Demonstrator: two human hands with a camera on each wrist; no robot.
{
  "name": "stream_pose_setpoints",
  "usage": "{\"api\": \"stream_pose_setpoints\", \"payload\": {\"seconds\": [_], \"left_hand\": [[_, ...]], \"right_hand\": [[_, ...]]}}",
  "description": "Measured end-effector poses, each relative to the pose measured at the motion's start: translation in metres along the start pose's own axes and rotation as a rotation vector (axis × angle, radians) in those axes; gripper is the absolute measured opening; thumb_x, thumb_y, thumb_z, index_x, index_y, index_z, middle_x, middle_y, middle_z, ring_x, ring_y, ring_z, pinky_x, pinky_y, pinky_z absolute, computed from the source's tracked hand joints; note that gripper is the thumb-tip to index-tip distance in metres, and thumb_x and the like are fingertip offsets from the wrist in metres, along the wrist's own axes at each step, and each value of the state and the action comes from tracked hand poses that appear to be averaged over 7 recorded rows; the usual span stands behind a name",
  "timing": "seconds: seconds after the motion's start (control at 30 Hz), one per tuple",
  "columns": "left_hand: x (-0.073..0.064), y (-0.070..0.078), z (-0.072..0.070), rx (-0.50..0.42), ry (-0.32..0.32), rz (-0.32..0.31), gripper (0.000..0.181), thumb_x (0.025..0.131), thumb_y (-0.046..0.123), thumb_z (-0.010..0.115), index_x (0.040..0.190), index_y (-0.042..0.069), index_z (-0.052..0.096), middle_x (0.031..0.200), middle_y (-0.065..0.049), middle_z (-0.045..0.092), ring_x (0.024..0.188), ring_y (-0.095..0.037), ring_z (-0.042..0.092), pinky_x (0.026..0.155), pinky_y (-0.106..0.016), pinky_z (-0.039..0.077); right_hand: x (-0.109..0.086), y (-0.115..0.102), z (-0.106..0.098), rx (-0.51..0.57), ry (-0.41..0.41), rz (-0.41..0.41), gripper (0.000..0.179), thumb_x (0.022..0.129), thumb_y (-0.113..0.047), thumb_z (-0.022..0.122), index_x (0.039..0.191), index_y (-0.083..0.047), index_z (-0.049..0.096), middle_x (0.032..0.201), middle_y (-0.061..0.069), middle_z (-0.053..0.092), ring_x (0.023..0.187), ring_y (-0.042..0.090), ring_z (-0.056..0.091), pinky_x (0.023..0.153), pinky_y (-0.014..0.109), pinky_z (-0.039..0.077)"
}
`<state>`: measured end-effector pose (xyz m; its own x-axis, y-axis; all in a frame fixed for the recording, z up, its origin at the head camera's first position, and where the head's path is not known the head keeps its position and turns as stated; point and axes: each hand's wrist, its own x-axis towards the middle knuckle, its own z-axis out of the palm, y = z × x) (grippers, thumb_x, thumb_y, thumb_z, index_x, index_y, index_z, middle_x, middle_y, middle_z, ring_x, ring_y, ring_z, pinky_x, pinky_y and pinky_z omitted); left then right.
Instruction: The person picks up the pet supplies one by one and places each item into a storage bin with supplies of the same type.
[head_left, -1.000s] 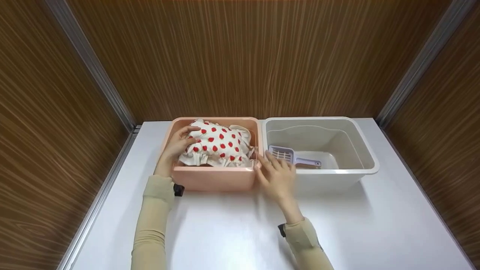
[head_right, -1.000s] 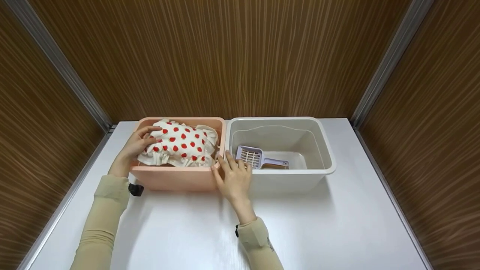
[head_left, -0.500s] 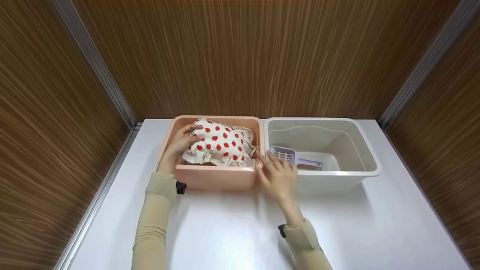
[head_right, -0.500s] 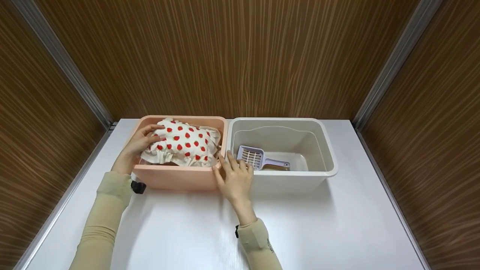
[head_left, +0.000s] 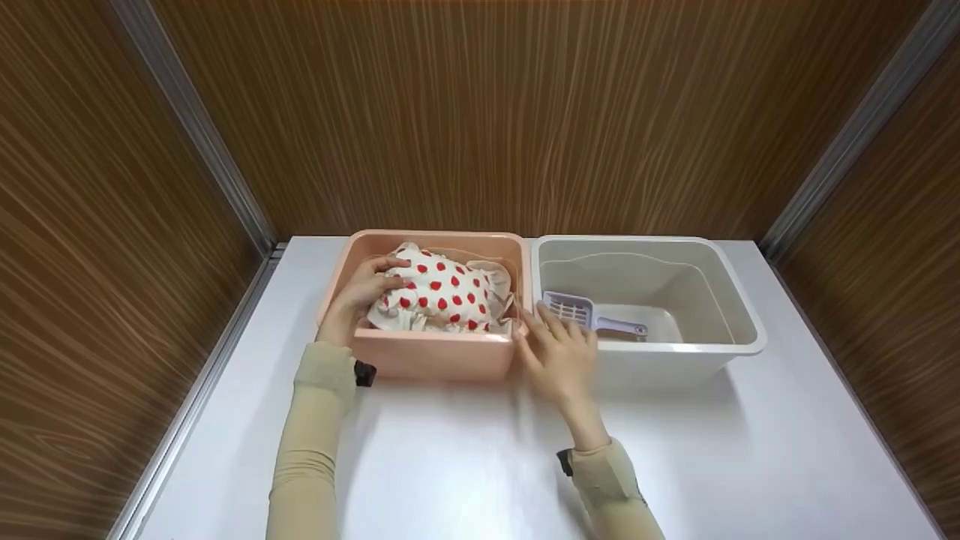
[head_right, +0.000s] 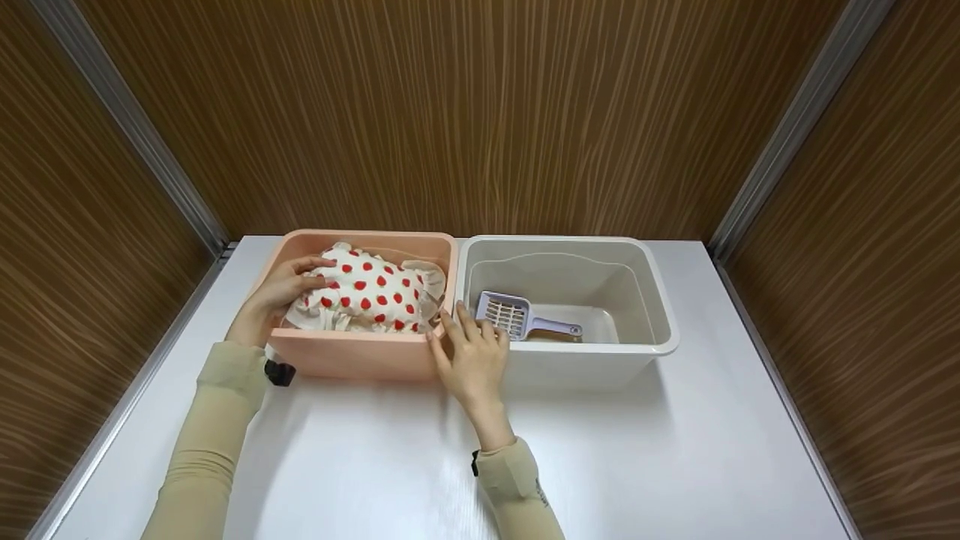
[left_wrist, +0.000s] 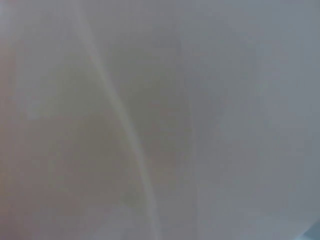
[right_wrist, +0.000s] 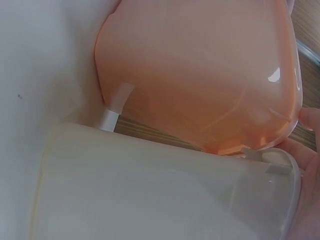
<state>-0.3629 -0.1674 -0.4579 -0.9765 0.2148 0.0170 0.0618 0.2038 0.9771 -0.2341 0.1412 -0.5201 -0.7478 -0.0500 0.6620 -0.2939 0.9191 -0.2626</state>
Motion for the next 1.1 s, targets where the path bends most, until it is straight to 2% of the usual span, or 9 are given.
{"api": "stream_pose_setpoints", "payload": {"seconds": [0.07,0.23,0.37,0.57,0.63,0.83,0.93,1.1], "left_hand": [[-0.0001,0.0,-0.001,-0.01,-0.005,-0.024,0.034,0.089,-0.003,0.062,0.123,-0.008,0.059,0.146,-0.018,0.038,0.108,-0.019,0.054,0.075,-0.018,0.052],[-0.0016,-0.0014,-0.003,0.005,-0.036,-0.052,0.038,0.089,-0.004,0.062,0.126,-0.009,0.057,0.137,-0.021,0.045,0.08,-0.01,0.06,0.066,-0.016,0.051],[-0.0029,-0.0028,-0.0041,0.043,-0.063,-0.023,0.04,0.088,-0.004,0.062,0.127,-0.01,0.057,0.134,-0.025,0.048,0.078,-0.007,0.061,0.067,-0.016,0.051],[-0.0036,-0.0037,-0.003,0.13,-0.089,0.03,0.04,0.088,-0.002,0.064,0.126,-0.011,0.058,0.135,-0.028,0.05,0.084,-0.008,0.06,0.071,-0.016,0.05],[-0.0041,-0.0029,-0.0023,0.158,-0.094,0.025,0.04,0.088,-0.001,0.064,0.127,-0.01,0.058,0.137,-0.026,0.049,0.082,-0.008,0.059,0.069,-0.016,0.049],[-0.0058,0.0003,-0.0004,0.219,-0.059,-0.021,0.039,0.088,-0.001,0.065,0.127,-0.006,0.06,0.146,-0.02,0.043,0.099,-0.018,0.052,0.071,-0.016,0.045],[-0.0068,-0.0004,-0.0003,0.224,-0.017,-0.056,0.039,0.087,-0.004,0.065,0.126,-0.007,0.061,0.145,-0.02,0.041,0.112,-0.022,0.043,0.08,-0.019,0.042],[-0.0074,-0.001,0.0009,0.222,0.031,-0.104,0.039,0.086,-0.007,0.065,0.124,-0.008,0.061,0.145,-0.02,0.037,0.131,-0.028,0.033,0.106,-0.032,0.034]], "right_hand": [[0.0004,-0.0003,0.0004,-0.001,0.001,-0.003,0.041,0.095,-0.047,0.053,0.128,-0.026,0.065,0.138,0.001,0.059,0.114,0.032,0.057,0.097,0.052,0.037],[0.0006,-0.0013,0.0019,0.001,-0.001,-0.002,0.041,0.095,-0.047,0.053,0.129,-0.027,0.065,0.138,0.001,0.058,0.113,0.031,0.057,0.097,0.051,0.036],[0.0016,-0.0015,0.0027,0.005,-0.006,-0.004,0.041,0.095,-0.048,0.053,0.129,-0.026,0.065,0.138,0.002,0.058,0.115,0.032,0.057,0.098,0.052,0.036],[0.0028,0.0,0.0021,-0.01,-0.02,0.002,0.042,0.095,-0.049,0.053,0.129,-0.027,0.064,0.139,0.001,0.058,0.116,0.032,0.056,0.098,0.053,0.037],[0.0026,0.0004,0.0033,-0.006,-0.001,-0.007,0.042,0.094,-0.048,0.054,0.128,-0.027,0.065,0.138,0.002,0.059,0.114,0.032,0.057,0.097,0.052,0.037],[0.0027,0.0003,0.0053,0.02,0.054,-0.028,0.04,0.093,-0.045,0.057,0.124,-0.023,0.068,0.134,0.004,0.062,0.11,0.032,0.059,0.094,0.051,0.038],[0.0028,-0.0007,0.0044,0.02,0.038,-0.025,0.04,0.093,-0.045,0.057,0.125,-0.023,0.068,0.135,0.004,0.061,0.111,0.033,0.059,0.095,0.052,0.038],[0.0029,-0.0007,0.0036,0.016,0.021,-0.014,0.04,0.093,-0.045,0.057,0.125,-0.023,0.067,0.136,0.003,0.06,0.111,0.034,0.059,0.095,0.053,0.038]]}}
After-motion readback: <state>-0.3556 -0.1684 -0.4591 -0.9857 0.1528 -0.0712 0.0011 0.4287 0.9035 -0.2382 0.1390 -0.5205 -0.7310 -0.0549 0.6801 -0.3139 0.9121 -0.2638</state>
